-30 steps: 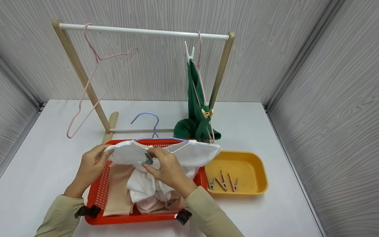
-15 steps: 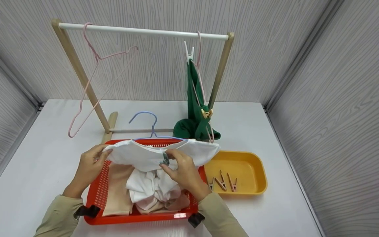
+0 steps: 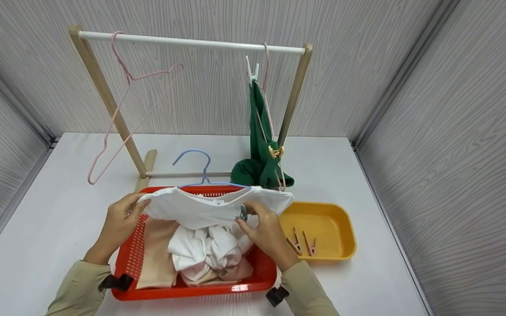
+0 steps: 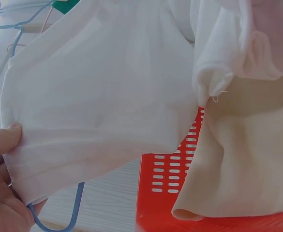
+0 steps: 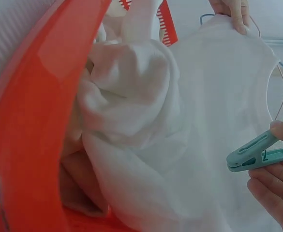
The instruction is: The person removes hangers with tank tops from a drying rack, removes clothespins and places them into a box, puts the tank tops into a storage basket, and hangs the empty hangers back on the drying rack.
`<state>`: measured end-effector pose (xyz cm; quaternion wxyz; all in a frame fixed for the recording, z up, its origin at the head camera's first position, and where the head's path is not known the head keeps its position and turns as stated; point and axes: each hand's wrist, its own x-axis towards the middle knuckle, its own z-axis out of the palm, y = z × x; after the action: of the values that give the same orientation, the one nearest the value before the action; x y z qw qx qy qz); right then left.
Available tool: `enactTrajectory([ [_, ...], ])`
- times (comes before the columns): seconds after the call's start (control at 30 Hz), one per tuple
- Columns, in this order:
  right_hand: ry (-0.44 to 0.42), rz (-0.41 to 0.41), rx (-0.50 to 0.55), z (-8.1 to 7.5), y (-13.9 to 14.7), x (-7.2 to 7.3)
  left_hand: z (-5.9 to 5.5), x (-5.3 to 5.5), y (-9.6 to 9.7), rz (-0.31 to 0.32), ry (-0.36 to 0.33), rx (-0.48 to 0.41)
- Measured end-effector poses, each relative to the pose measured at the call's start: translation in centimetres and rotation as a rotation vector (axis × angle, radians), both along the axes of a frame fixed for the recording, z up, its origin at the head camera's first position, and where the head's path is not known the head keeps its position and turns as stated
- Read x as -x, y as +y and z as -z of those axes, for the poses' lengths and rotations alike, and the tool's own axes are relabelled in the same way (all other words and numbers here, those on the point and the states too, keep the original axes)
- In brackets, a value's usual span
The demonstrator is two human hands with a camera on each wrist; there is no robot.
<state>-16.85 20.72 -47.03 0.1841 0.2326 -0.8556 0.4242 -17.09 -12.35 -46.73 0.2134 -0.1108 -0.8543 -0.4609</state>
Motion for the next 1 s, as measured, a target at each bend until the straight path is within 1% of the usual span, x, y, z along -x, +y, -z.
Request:
enactTrajectory([
  [0.13,-0.015,0.039,-0.009,0.2,0.7,0.0,0.0,-0.1,0.0,0.0,-0.025,-0.004],
  [0.3,-0.001,0.077,-0.01,0.2,1.8,0.0,0.0,-0.1,0.0,0.001,-0.045,-0.008],
  [0.37,-0.013,0.098,-0.016,0.2,2.3,-0.1,0.0,-0.1,0.0,0.002,-0.046,-0.009],
  [0.43,-0.045,0.12,-0.024,0.1,2.8,-0.2,0.0,-0.1,0.0,0.003,-0.047,-0.012],
  [0.5,-0.077,0.145,-0.035,0.1,3.2,-0.2,0.1,0.0,0.1,0.004,-0.038,-0.008],
  [0.57,-0.09,0.166,-0.049,0.1,3.5,-0.2,0.1,0.1,0.0,0.004,-0.02,0.0],
  [0.7,-0.073,0.192,-0.071,0.5,4.5,-0.1,0.3,0.3,0.0,0.001,0.018,0.016],
  [0.8,-0.08,0.209,-0.064,0.8,5.3,0.0,0.4,0.3,0.0,-0.003,0.027,0.012],
  [1.0,-0.134,0.267,-0.063,1.7,7.1,-0.2,0.5,0.3,0.0,0.0,0.04,0.018],
])
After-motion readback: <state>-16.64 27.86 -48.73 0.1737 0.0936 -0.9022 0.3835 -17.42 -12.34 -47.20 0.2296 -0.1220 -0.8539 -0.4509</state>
